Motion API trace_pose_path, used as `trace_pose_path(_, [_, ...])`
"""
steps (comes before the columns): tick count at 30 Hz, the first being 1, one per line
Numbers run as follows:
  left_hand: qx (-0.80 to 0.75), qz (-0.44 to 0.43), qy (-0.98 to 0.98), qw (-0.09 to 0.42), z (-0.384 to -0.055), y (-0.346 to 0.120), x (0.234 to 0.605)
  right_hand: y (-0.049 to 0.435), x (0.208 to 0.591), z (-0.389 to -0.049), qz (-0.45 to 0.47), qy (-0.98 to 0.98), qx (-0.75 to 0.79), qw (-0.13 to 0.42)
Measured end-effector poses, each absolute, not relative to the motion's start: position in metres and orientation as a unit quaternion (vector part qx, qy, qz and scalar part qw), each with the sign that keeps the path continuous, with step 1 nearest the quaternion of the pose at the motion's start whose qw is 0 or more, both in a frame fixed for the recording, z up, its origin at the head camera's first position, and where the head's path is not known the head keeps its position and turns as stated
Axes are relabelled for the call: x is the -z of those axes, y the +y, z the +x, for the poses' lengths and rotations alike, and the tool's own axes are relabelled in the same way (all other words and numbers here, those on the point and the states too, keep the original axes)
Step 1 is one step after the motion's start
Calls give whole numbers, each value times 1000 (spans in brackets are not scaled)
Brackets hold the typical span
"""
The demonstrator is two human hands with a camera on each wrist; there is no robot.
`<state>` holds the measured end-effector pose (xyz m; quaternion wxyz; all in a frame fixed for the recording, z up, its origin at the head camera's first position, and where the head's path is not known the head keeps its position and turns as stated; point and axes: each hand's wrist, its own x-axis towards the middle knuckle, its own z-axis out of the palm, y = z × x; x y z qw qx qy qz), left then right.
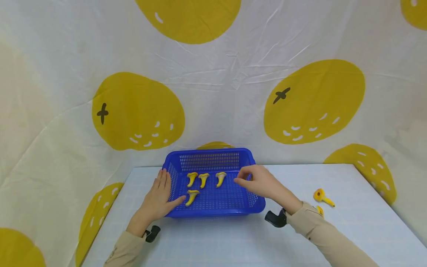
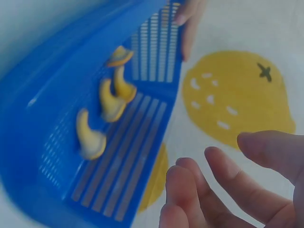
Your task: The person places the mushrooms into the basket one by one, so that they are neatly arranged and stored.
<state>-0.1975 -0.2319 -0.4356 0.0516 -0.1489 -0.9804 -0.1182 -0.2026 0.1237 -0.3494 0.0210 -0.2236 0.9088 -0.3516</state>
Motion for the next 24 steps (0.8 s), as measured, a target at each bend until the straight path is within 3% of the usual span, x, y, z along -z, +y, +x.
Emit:
trace_pose_path(14, [115, -150, -981, 52, -198, -234, 435, 215, 350, -189, -139, 939, 315, 8])
trace_pose_path(24, [127, -152, -978, 57, -197, -234, 437, 283, 367, -180, -78, 949, 306, 28])
